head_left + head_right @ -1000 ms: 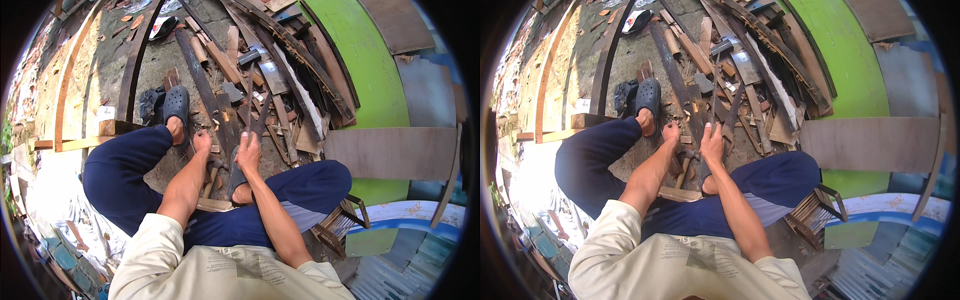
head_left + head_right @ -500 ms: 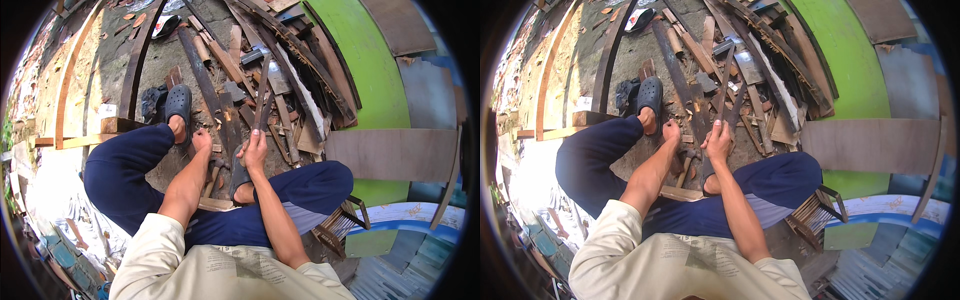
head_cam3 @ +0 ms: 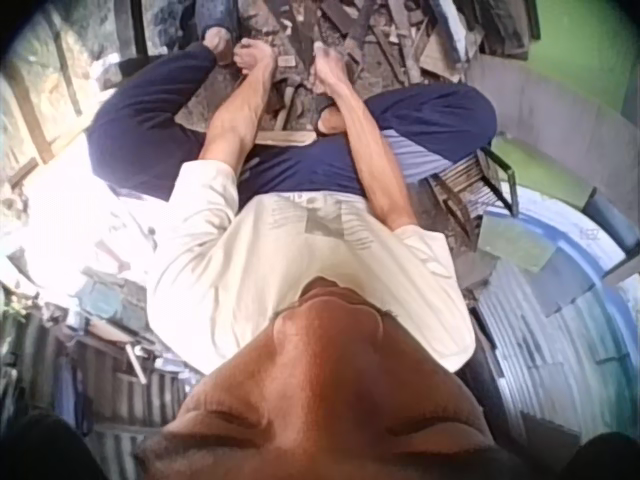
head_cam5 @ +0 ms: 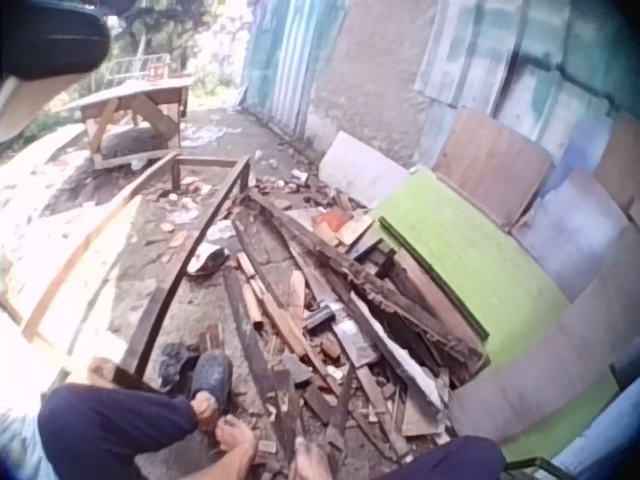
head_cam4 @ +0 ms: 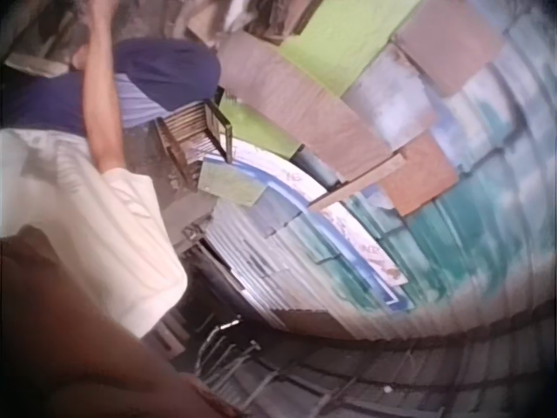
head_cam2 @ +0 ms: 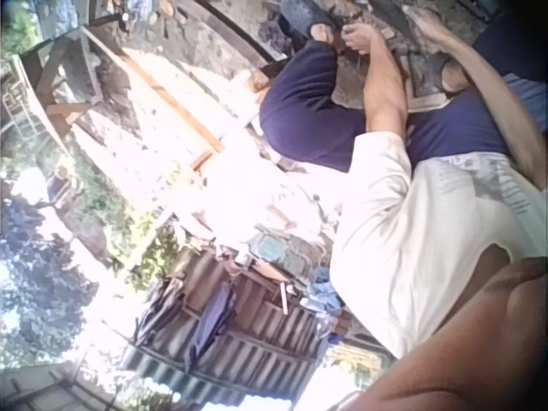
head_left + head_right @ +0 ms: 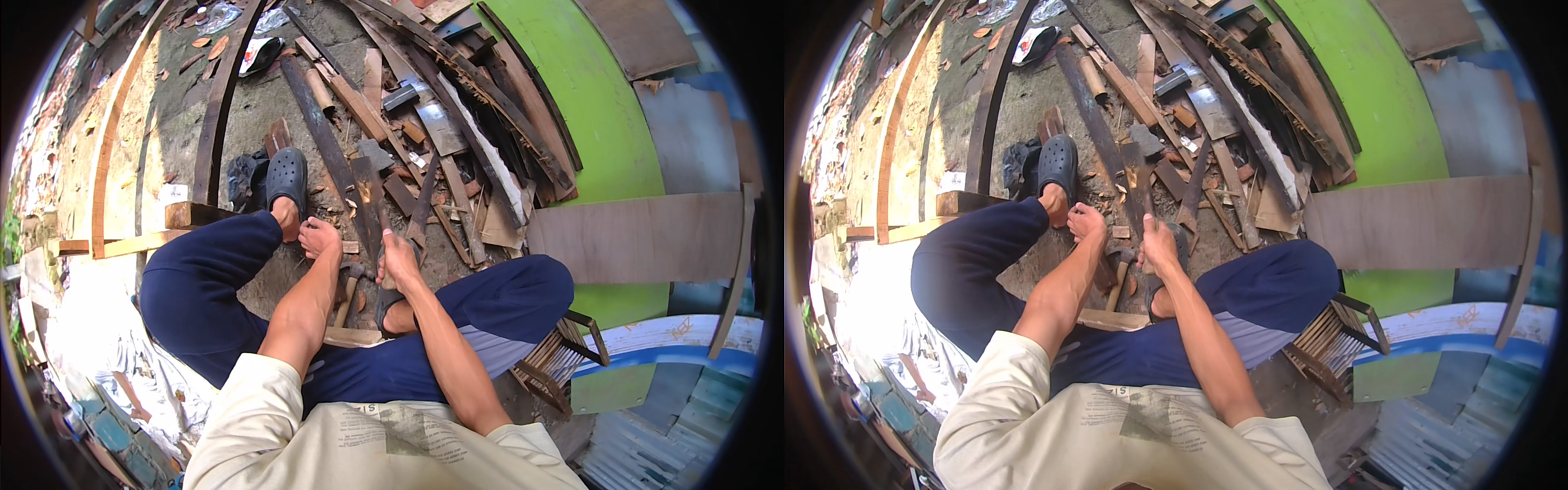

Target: The person sits cross-legged on the ground and uses a hand saw to cut a small piece of wood held between their legs. They repeatedly saw back and forth, then inspect the cut piece and continue sawing.

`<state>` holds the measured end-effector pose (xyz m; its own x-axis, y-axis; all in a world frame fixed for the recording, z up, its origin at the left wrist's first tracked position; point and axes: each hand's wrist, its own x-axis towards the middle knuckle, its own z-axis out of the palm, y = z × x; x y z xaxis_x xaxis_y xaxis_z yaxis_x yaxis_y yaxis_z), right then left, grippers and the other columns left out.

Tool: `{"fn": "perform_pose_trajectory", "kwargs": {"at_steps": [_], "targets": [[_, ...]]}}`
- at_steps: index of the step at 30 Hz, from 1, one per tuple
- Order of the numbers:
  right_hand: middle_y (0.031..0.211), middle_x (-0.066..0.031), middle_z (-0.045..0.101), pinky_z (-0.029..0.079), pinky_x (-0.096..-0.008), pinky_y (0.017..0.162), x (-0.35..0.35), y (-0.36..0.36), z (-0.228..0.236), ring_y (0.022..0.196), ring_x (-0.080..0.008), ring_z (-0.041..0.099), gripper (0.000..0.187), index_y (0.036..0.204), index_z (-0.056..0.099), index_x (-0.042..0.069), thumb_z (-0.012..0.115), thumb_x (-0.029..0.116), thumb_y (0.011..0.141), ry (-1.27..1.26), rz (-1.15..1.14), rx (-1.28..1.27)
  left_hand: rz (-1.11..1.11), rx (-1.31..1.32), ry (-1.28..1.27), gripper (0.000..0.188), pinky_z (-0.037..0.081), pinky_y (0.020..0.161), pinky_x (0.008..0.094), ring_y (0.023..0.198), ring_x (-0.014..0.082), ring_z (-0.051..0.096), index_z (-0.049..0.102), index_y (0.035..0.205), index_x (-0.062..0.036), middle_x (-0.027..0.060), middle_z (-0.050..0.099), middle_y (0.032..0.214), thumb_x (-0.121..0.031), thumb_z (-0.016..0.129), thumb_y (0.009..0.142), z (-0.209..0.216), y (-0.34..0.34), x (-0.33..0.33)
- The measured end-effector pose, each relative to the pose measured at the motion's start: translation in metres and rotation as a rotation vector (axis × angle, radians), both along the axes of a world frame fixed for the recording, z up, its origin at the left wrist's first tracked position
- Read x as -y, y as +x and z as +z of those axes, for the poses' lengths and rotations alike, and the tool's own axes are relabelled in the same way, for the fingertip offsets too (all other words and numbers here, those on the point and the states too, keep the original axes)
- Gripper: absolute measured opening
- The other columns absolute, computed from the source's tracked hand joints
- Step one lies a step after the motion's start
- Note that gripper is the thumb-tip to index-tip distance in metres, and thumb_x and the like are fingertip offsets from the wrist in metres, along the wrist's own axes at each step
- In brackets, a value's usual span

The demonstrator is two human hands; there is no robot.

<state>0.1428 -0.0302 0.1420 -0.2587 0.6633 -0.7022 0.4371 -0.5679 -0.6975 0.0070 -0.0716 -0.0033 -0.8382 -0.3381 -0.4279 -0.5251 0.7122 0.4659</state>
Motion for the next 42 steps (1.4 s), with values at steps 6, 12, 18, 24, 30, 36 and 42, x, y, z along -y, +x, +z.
{"fn": "perform_pose_trajectory", "kwargs": {"at_steps": [6, 12, 18, 24, 30, 36, 42], "targets": [[0.063, -0.0051, 0.048, 0.05, -0.0354, 0.042, -0.006, 0.007, 0.008, 0.042, -0.0178, 0.05, 0.053, 0.123, 0.05, 0.003, 0.045, 0.052, 0.105, -0.158, -0.135, -0.246, -0.016, -0.023, 0.031, 0.046, 0.035, 0.106, 0.0522, 0.127, 0.0298, 0.052, 0.065, 0.122, -0.015, 0.0096, 0.061, 0.131, -0.048, 0.043, 0.098, 0.002, -0.006, -0.001], [0.064, -0.0059, 0.049, 0.05, -0.0359, 0.042, -0.003, 0.005, -0.001, 0.044, -0.0179, 0.051, 0.05, 0.119, 0.051, 0.002, 0.043, 0.049, 0.106, -0.097, -0.017, -0.057, -0.042, -0.026, 0.015, 0.043, 0.036, 0.105, 0.0508, 0.127, 0.0286, 0.051, 0.066, 0.119, -0.0147, 0.0096, 0.061, 0.128, -0.046, 0.046, 0.098, 0.0, 0.0, -0.003], [0.065, -0.0065, 0.052, 0.049, -0.0359, 0.043, -0.009, 0.001, 0.012, 0.046, -0.0184, 0.053, 0.048, 0.12, 0.052, 0.0, 0.043, 0.045, 0.106, -0.244, 0.009, -0.054, -0.045, -0.031, 0.041, 0.042, 0.036, 0.104, 0.0506, 0.126, 0.0288, 0.052, 0.066, 0.12, -0.015, 0.0094, 0.061, 0.127, -0.045, 0.046, 0.099, 0.003, -0.003, -0.005], [0.06, -0.0034, 0.048, 0.048, -0.0329, 0.04, -0.007, -0.004, 0.033, 0.041, -0.016, 0.051, 0.049, 0.122, 0.052, 0.002, 0.043, 0.047, 0.106, 0.276, -0.033, -0.204, -0.085, -0.094, 0.045, 0.044, 0.036, 0.104, 0.0545, 0.125, 0.0297, 0.054, 0.065, 0.121, -0.0149, 0.0095, 0.063, 0.128, -0.047, 0.045, 0.098, -0.006, -0.008, 0.007], [0.064, -0.0047, 0.05, 0.05, -0.037, 0.044, -0.004, 0.005, 0.003, 0.044, -0.0179, 0.05, 0.051, 0.119, 0.053, 0.002, 0.043, 0.049, 0.106, -0.347, 0.032, -0.024, -0.08, -0.032, 0.022, 0.04, 0.037, 0.104, 0.0503, 0.125, 0.029, 0.052, 0.065, 0.12, -0.0146, 0.0091, 0.061, 0.127, -0.044, 0.047, 0.099, 0.001, 0.0, -0.001], [0.063, -0.005, 0.05, 0.05, -0.0354, 0.042, -0.009, -0.002, 0.046, 0.042, -0.0176, 0.051, 0.05, 0.116, 0.052, 0.002, 0.043, 0.05, 0.106, -0.066, -0.048, -0.189, -0.09, -0.054, 0.045, 0.041, 0.037, 0.104, 0.0499, 0.125, 0.0296, 0.052, 0.065, 0.12, -0.0145, 0.0103, 0.061, 0.126, -0.044, 0.047, 0.099, -0.003, -0.007, 0.004], [0.059, -0.005, 0.048, 0.049, -0.0356, 0.041, 0.008, 0.016, 0.005, 0.042, -0.0181, 0.051, 0.049, 0.116, 0.053, 0.002, 0.042, 0.049, 0.106, 0.075, 0.02, 0.011, -0.102, -0.023, 0.053, 0.041, 0.037, 0.104, 0.0504, 0.125, 0.0297, 0.052, 0.066, 0.119, -0.0148, 0.01, 0.061, 0.126, -0.044, 0.047, 0.098, -0.001, 0.0, 0.0]]}}
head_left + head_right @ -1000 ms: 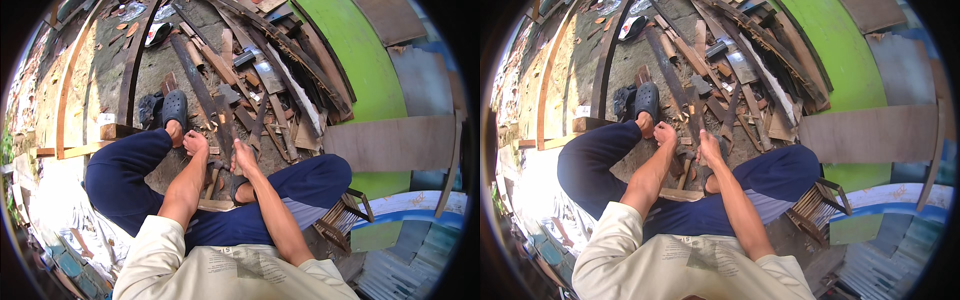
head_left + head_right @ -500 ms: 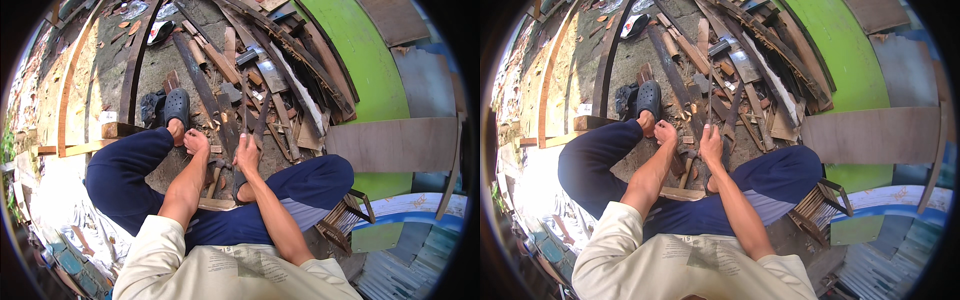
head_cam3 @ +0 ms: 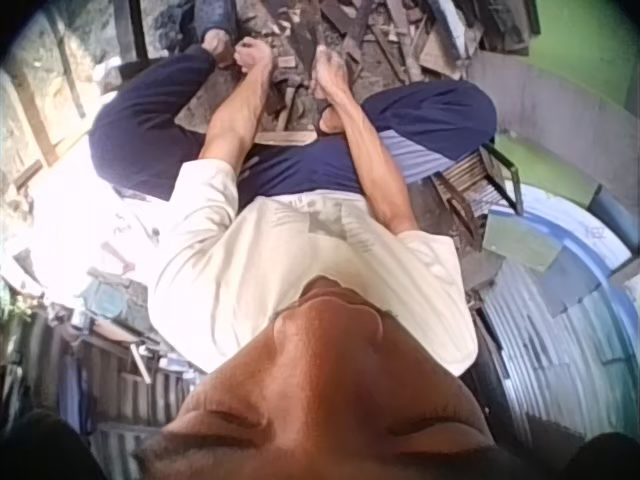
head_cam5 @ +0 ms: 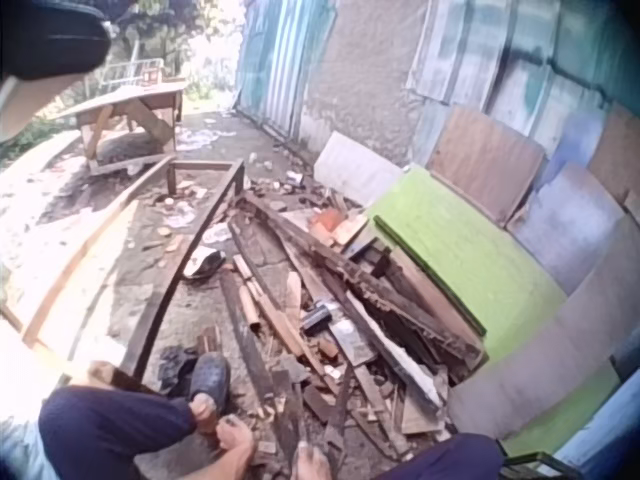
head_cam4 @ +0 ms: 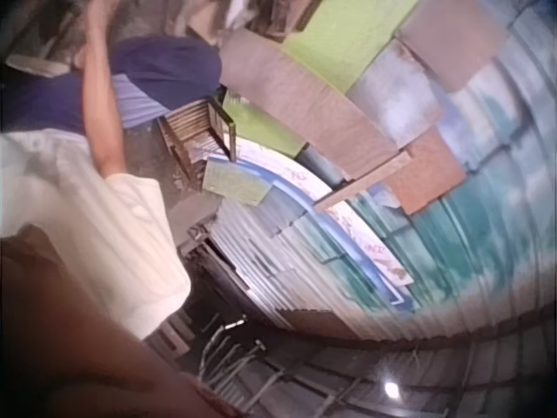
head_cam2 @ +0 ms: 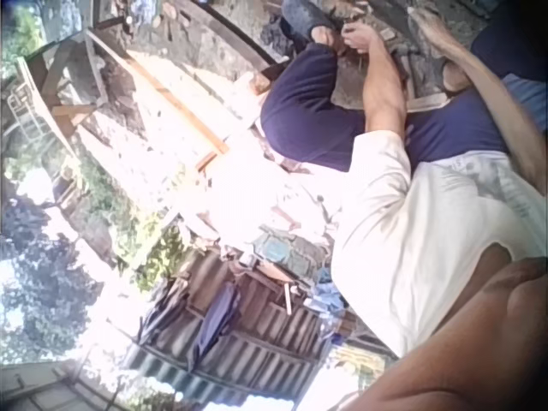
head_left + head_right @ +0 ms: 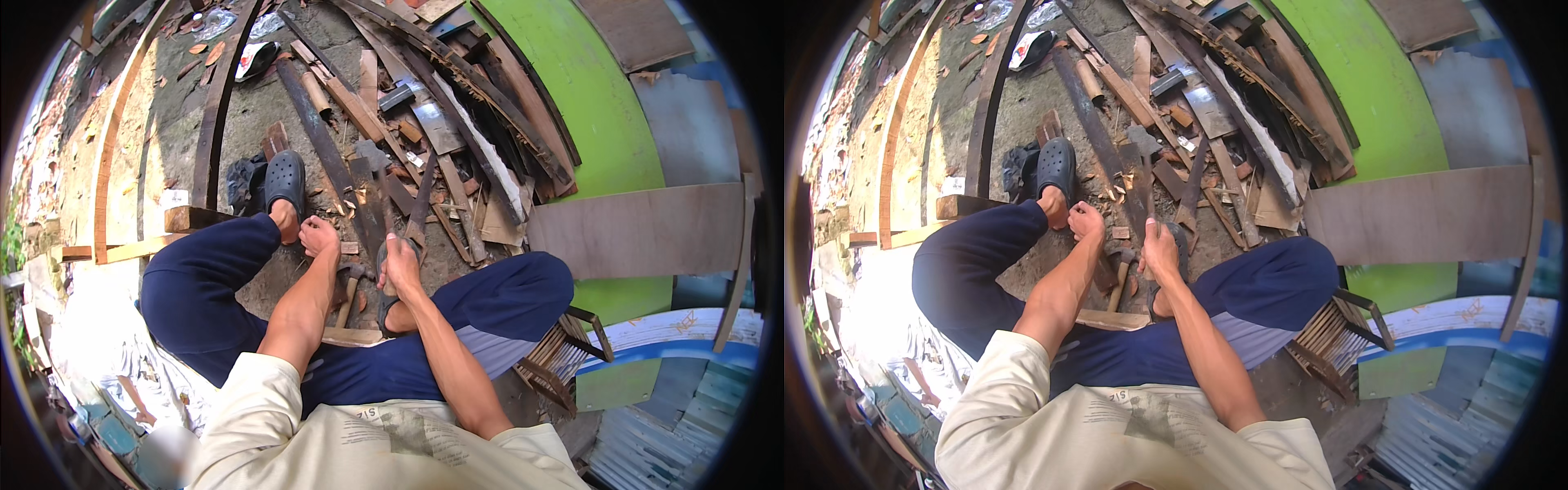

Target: The person sits cross-legged on the ground and uses a hand saw to cut a small piece of wood held between their legs. They repeatedly saw back and forth, then inspect the cut piece and continue sawing.

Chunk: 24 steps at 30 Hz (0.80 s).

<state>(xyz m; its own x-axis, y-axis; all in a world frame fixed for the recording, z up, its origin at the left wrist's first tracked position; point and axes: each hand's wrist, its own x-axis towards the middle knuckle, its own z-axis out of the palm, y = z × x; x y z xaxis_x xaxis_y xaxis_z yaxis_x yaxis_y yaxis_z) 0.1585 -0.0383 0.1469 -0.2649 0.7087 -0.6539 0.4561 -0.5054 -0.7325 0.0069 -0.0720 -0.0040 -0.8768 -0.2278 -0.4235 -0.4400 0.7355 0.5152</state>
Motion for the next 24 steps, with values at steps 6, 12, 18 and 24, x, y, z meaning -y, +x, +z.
{"fn": "perform_pose_trajectory", "kwargs": {"at_steps": [6, 12, 18, 24], "targets": [[0.063, -0.0052, 0.049, 0.049, -0.0361, 0.041, -0.015, 0.001, 0.049, 0.042, -0.0177, 0.05, 0.052, 0.119, 0.053, 0.002, 0.043, 0.051, 0.106, -0.336, -0.059, -0.156, -0.014, 0.013, 0.02, 0.038, 0.037, 0.105, 0.0503, 0.126, 0.0296, 0.052, 0.066, 0.118, -0.0159, 0.0097, 0.061, 0.126, -0.044, 0.048, 0.098, -0.007, -0.002, 0.002], [0.06, -0.0035, 0.047, 0.048, -0.0351, 0.04, 0.002, 0.005, 0.009, 0.041, -0.0173, 0.051, 0.051, 0.111, 0.052, 0.002, 0.043, 0.052, 0.106, 0.06, -0.019, -0.095, -0.029, 0.008, -0.008, 0.039, 0.037, 0.105, 0.0503, 0.125, 0.0295, 0.052, 0.066, 0.119, -0.0161, 0.0101, 0.061, 0.126, -0.044, 0.048, 0.098, -0.005, 0.002, 0.003], [0.062, -0.0023, 0.047, 0.047, -0.0371, 0.044, -0.004, -0.002, 0.015, 0.043, -0.0175, 0.048, 0.052, 0.112, 0.053, 0.002, 0.042, 0.052, 0.106, -0.367, -0.041, -0.04, -0.006, 0.034, 0.013, 0.039, 0.038, 0.104, 0.0508, 0.124, 0.0296, 0.053, 0.066, 0.119, -0.0159, 0.0099, 0.062, 0.123, -0.044, 0.048, 0.099, -0.003, -0.003, 0.0], [0.063, -0.0024, 0.048, 0.049, -0.0376, 0.044, -0.019, 0.01, 0.029, 0.045, -0.0151, 0.05, 0.056, 0.118, 0.052, 0.002, 0.038, 0.055, 0.106, -0.266, -0.245, -0.371, -0.029, 0.014, 0.01, 0.038, 0.038, 0.103, 0.0508, 0.124, 0.0295, 0.053, 0.066, 0.118, -0.0159, 0.0093, 0.061, 0.124, -0.044, 0.049, 0.099, -0.006, 0.001, 0.004]]}}
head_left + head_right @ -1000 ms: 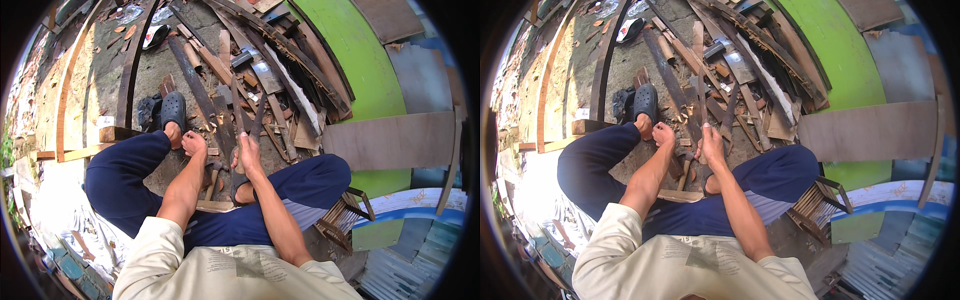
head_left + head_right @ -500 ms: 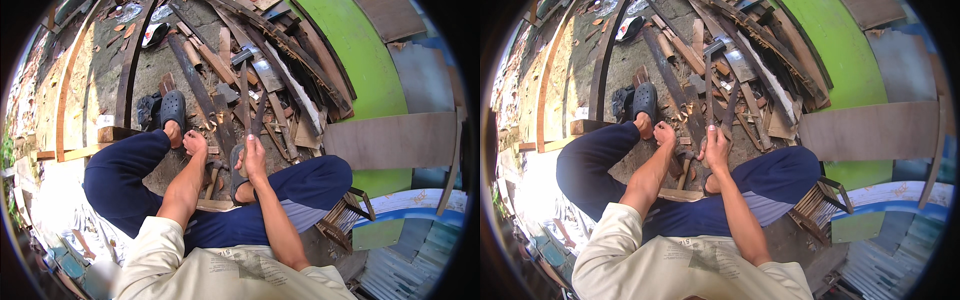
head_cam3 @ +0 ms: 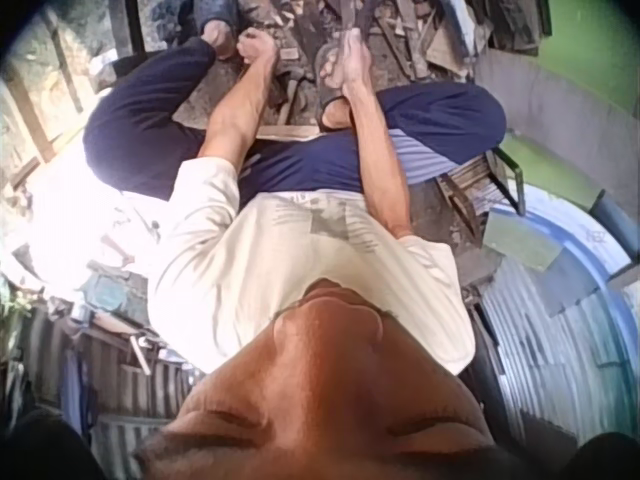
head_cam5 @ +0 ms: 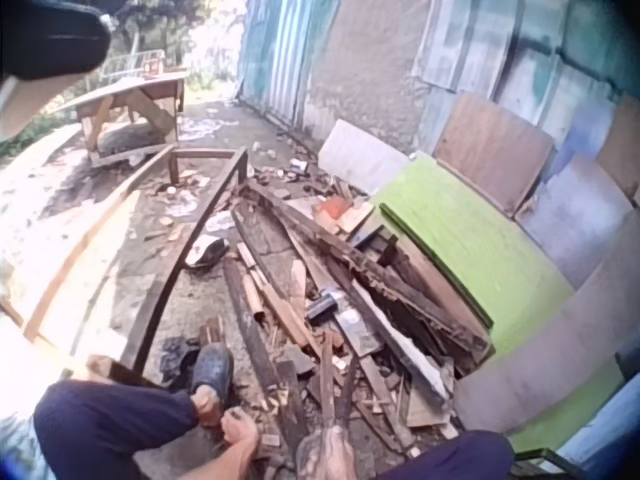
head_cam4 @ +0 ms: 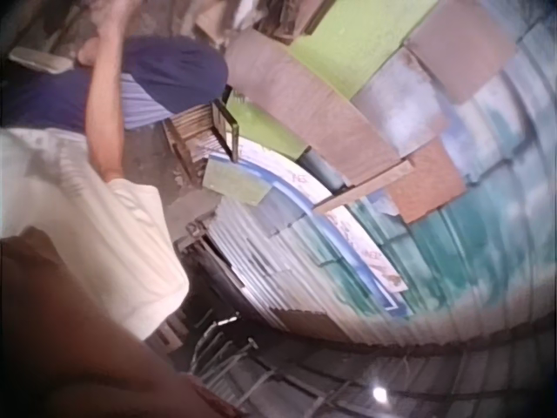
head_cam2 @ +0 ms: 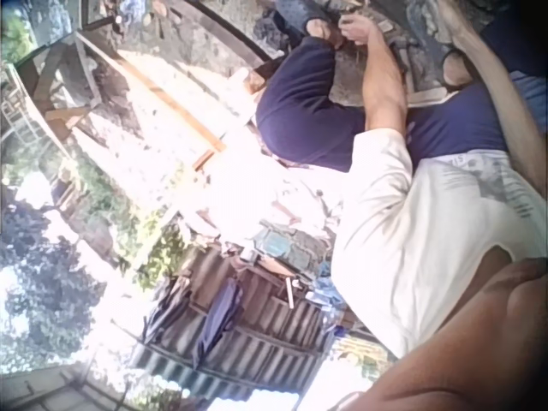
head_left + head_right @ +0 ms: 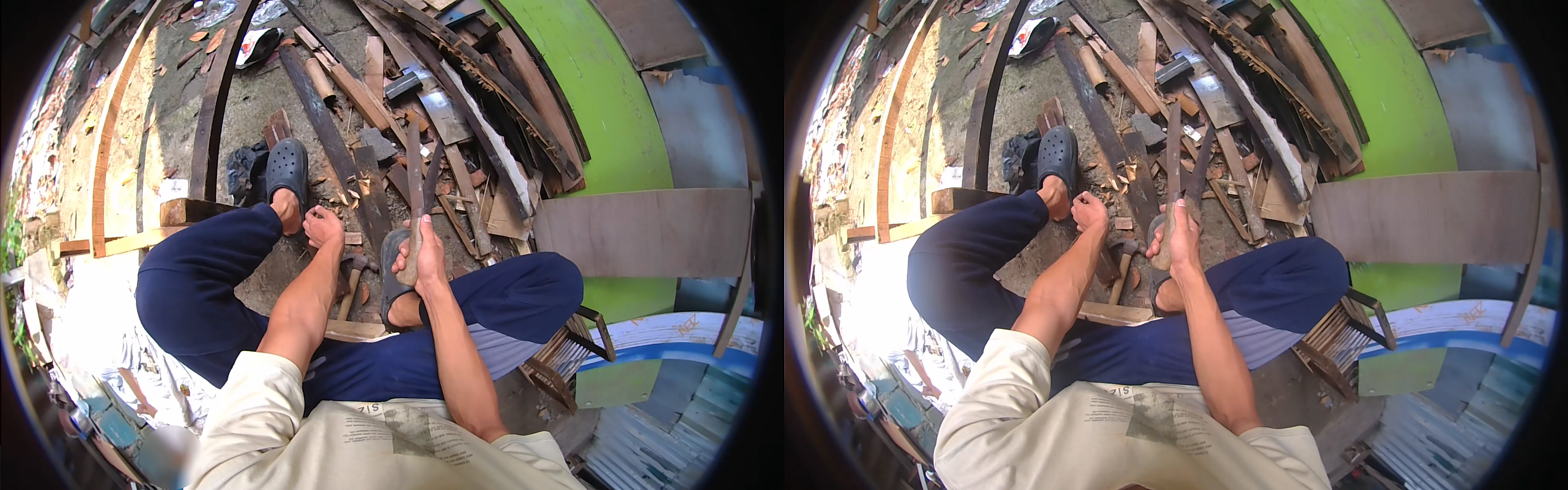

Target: The person sits cross-legged on the ground and uses a hand saw to cut a small piece of wood held between their legs. They repeatedly saw back and forth, then inspect the cut piece and continue sawing.

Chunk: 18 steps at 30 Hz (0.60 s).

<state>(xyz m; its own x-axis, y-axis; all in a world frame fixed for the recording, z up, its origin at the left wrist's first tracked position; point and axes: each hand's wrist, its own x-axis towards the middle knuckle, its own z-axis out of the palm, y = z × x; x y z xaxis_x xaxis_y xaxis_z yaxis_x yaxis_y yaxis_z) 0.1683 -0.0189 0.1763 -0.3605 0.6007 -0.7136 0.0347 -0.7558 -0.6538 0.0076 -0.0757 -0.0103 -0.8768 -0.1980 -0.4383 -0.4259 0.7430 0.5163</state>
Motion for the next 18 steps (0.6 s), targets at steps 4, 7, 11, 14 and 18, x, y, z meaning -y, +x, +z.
{"fn": "perform_pose_trajectory", "kwargs": {"at_steps": [4, 7, 11, 14, 18], "targets": [[0.063, -0.0046, 0.049, 0.051, -0.0383, 0.042, 0.016, -0.007, -0.028, 0.044, -0.0169, 0.052, 0.058, 0.119, 0.051, 0.0, 0.039, 0.055, 0.105, 0.204, 0.169, 0.325, 0.007, 0.046, -0.036, 0.038, 0.038, 0.103, 0.0507, 0.124, 0.0296, 0.053, 0.066, 0.119, -0.0153, 0.0096, 0.061, 0.125, -0.044, 0.049, 0.099, 0.002, 0.006, -0.002], [0.066, -0.0051, 0.049, 0.047, -0.0377, 0.044, 0.016, -0.007, -0.033, 0.045, -0.0179, 0.05, 0.056, 0.114, 0.052, 0.002, 0.042, 0.055, 0.104, -0.166, 0.239, 0.277, 0.003, 0.051, -0.02, 0.039, 0.038, 0.104, 0.051, 0.124, 0.03, 0.053, 0.065, 0.119, -0.0149, 0.0099, 0.061, 0.125, -0.044, 0.049, 0.099, 0.005, 0.008, -0.003], [0.063, -0.0017, 0.046, 0.048, -0.0375, 0.048, -0.023, 0.005, -0.019, 0.046, -0.0143, 0.047, 0.059, 0.118, 0.051, 0.002, 0.038, 0.058, 0.104, -0.547, -0.026, -0.166, -0.015, 0.022, 0.032, 0.039, 0.037, 0.105, 0.0515, 0.125, 0.0305, 0.053, 0.065, 0.119, -0.0146, 0.0106, 0.06, 0.126, -0.044, 0.049, 0.099, 0.004, 0.003, -0.008], [0.062, -0.002, 0.046, 0.048, -0.0369, 0.046, -0.016, -0.008, 0.027, 0.046, -0.0146, 0.048, 0.057, 0.117, 0.051, 0.002, 0.039, 0.056, 0.105, -0.233, 0.016, -0.159, -0.015, 0.001, 0.035, 0.039, 0.037, 0.106, 0.0514, 0.126, 0.0303, 0.052, 0.065, 0.119, -0.0146, 0.0108, 0.06, 0.127, -0.044, 0.048, 0.099, -0.001, -0.003, -0.002], [0.061, -0.0035, 0.047, 0.051, -0.0357, 0.043, 0.004, -0.015, -0.005, 0.043, -0.0169, 0.051, 0.055, 0.117, 0.052, 0.0, 0.037, 0.052, 0.107, 0.278, -0.023, 0.087, -0.014, 0.045, -0.006, 0.04, 0.037, 0.106, 0.0515, 0.126, 0.0305, 0.052, 0.065, 0.119, -0.015, 0.0108, 0.06, 0.127, -0.044, 0.047, 0.099, 0.002, 0.007, -0.001]]}}
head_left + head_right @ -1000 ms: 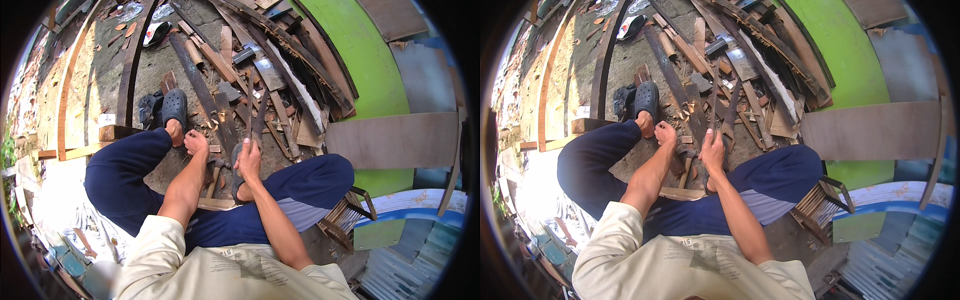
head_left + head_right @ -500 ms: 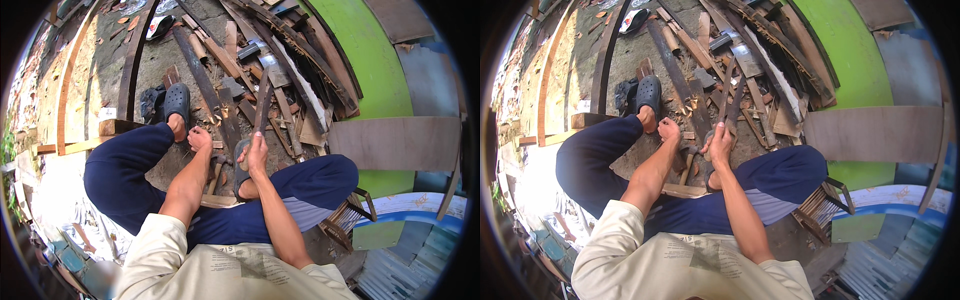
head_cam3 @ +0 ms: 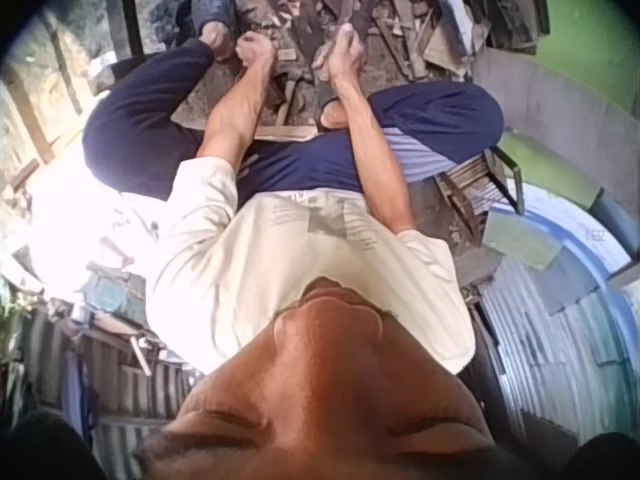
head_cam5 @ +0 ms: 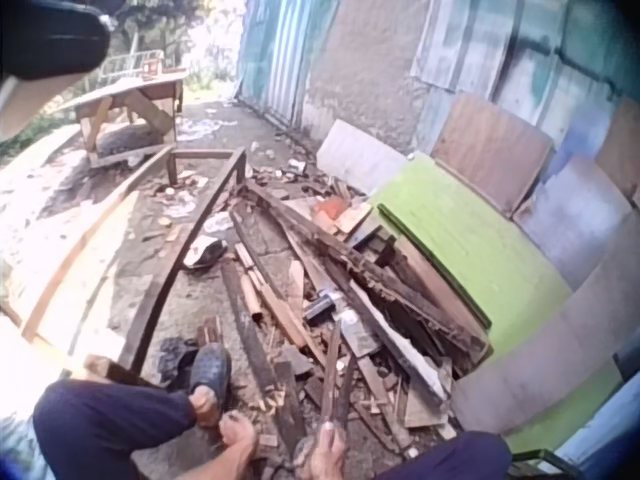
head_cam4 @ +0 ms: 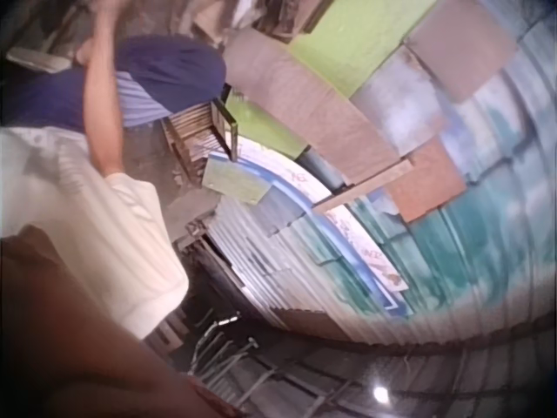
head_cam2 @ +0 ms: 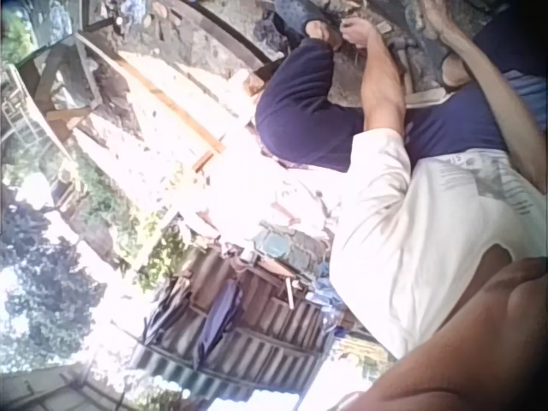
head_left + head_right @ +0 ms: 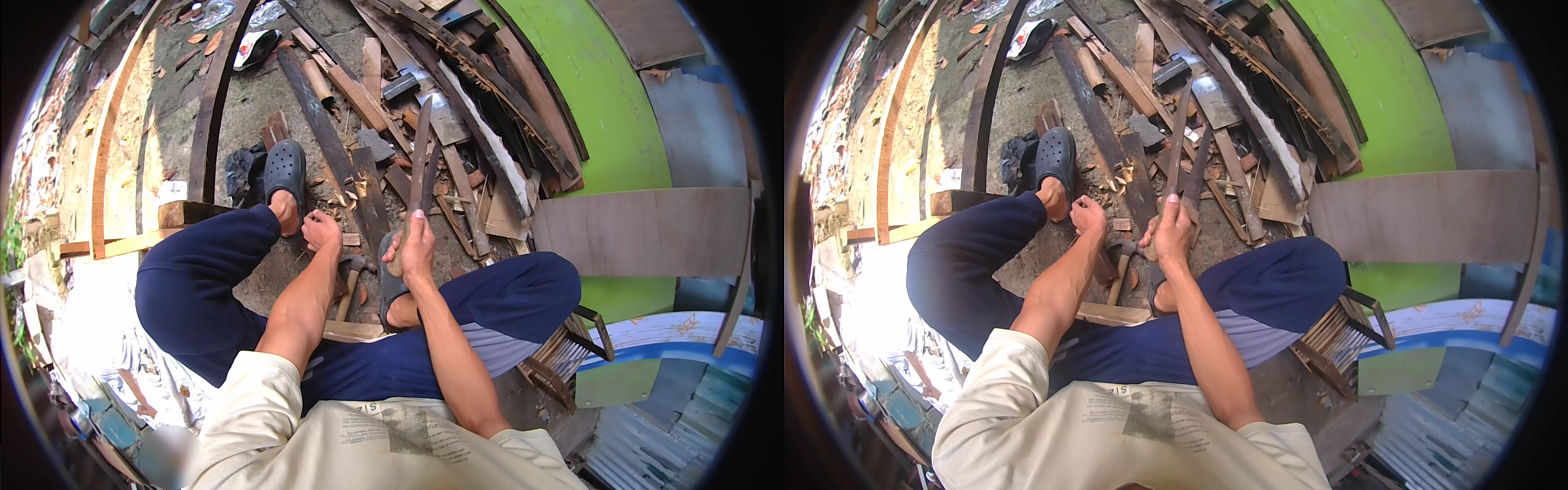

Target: The person sits cross-legged on the ground and uses a hand saw to cut a small piece of wood held between their legs. They repeatedly saw back and forth, then inspect the cut piece and continue sawing.

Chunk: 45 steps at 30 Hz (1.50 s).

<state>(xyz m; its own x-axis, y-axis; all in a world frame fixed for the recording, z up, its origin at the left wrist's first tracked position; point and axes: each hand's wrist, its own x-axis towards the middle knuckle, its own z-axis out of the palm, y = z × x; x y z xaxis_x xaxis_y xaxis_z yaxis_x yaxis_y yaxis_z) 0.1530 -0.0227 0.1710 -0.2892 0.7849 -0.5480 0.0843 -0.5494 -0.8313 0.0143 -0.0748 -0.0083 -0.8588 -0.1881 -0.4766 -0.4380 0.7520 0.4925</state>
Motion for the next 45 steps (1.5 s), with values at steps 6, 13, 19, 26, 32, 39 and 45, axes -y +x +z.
{"fn": "perform_pose_trajectory", "kwargs": {"at_steps": [6, 13, 19, 26, 32, 39, 45], "targets": [[0.062, -0.0044, 0.049, 0.047, -0.038, 0.046, 0.007, 0.002, -0.032, 0.045, -0.0175, 0.049, 0.058, 0.114, 0.054, -0.002, 0.038, 0.053, 0.106, -0.463, 0.212, 0.183, 0.003, -0.02, -0.01, 0.039, 0.039, 0.102, 0.0531, 0.124, 0.0311, 0.054, 0.065, 0.118, -0.0158, 0.0108, 0.06, 0.126, -0.044, 0.046, 0.099, -0.005, -0.005, -0.004], [0.063, -0.0032, 0.046, 0.047, -0.0362, 0.049, 0.006, 0.028, 0.031, 0.047, -0.0153, 0.048, 0.06, 0.12, 0.051, 0.002, 0.038, 0.059, 0.104, -0.566, 0.02, -0.067, -0.631, -0.143, 0.211, 0.046, 0.038, 0.107, 0.0506, 0.131, 0.031, 0.05, 0.056, 0.139, -0.0126, 0.0113, 0.054, 0.142, -0.028, 0.053, 0.096, -0.013, -0.015, -0.005], [0.062, -0.0043, 0.047, 0.05, -0.0382, 0.047, 0.005, 0.049, 0.06, 0.044, -0.0172, 0.05, 0.062, 0.12, 0.053, 0.0, 0.041, 0.059, 0.104, -0.388, -0.015, -0.028, -1.309, -0.196, 0.156, 0.059, 0.036, 0.112, 0.0532, 0.141, 0.0358, 0.041, 0.044, 0.15, -0.0128, 0.0116, 0.04, 0.158, -0.024, 0.052, 0.092, -0.007, -0.036, -0.035], [0.062, -0.005, 0.049, 0.05, -0.0378, 0.046, 0.01, 0.053, 0.044, 0.044, -0.0174, 0.05, 0.059, 0.119, 0.053, 0.001, 0.043, 0.057, 0.104, -0.429, -0.023, -0.03, -1.45, -0.235, 0.047, 0.038, 0.046, 0.101, 0.0497, 0.119, 0.0347, 0.058, 0.064, 0.128, -0.0128, 0.0137, 0.062, 0.126, -0.031, 0.053, 0.096, 0.016, -0.052, -0.049], [0.063, -0.0053, 0.049, 0.049, -0.0372, 0.044, 0.018, 0.052, 0.028, 0.043, -0.0177, 0.05, 0.058, 0.12, 0.052, 0.001, 0.046, 0.056, 0.103, -0.471, -0.003, -0.034, -1.45, -0.309, -0.048, 0.035, 0.049, 0.095, 0.0491, 0.112, 0.0372, 0.06, 0.065, 0.119, -0.0085, 0.0168, 0.063, 0.113, -0.033, 0.058, 0.096, 0.024, -0.052, -0.054], [0.062, -0.0053, 0.05, 0.048, -0.0341, 0.04, 0.021, 0.043, 0.027, 0.041, -0.0168, 0.05, 0.059, 0.118, 0.054, -0.001, 0.05, 0.055, 0.102, -0.287, 0.08, 0.108, -1.253, -0.294, 0.096, 0.038, 0.049, 0.093, 0.0506, 0.106, 0.0381, 0.06, 0.061, 0.121, -0.0029, 0.0187, 0.062, 0.107, -0.03, 0.055, 0.095, 0.016, -0.032, -0.032], [0.058, -0.0026, 0.049, 0.047, -0.0307, 0.038, 0.023, 0.026, 0.016, 0.04, -0.0144, 0.052, 0.044, 0.1, 0.054, 0.003, 0.057, 0.046, 0.102, 0.051, 0.09, 0.178, -0.628, 0.019, -0.007, 0.06, 0.041, 0.11, 0.0458, 0.131, 0.0406, 0.05, 0.049, 0.144, -0.0052, 0.0251, 0.054, 0.139, -0.041, 0.051, 0.095, 0.009, -0.011, 0.002]]}}
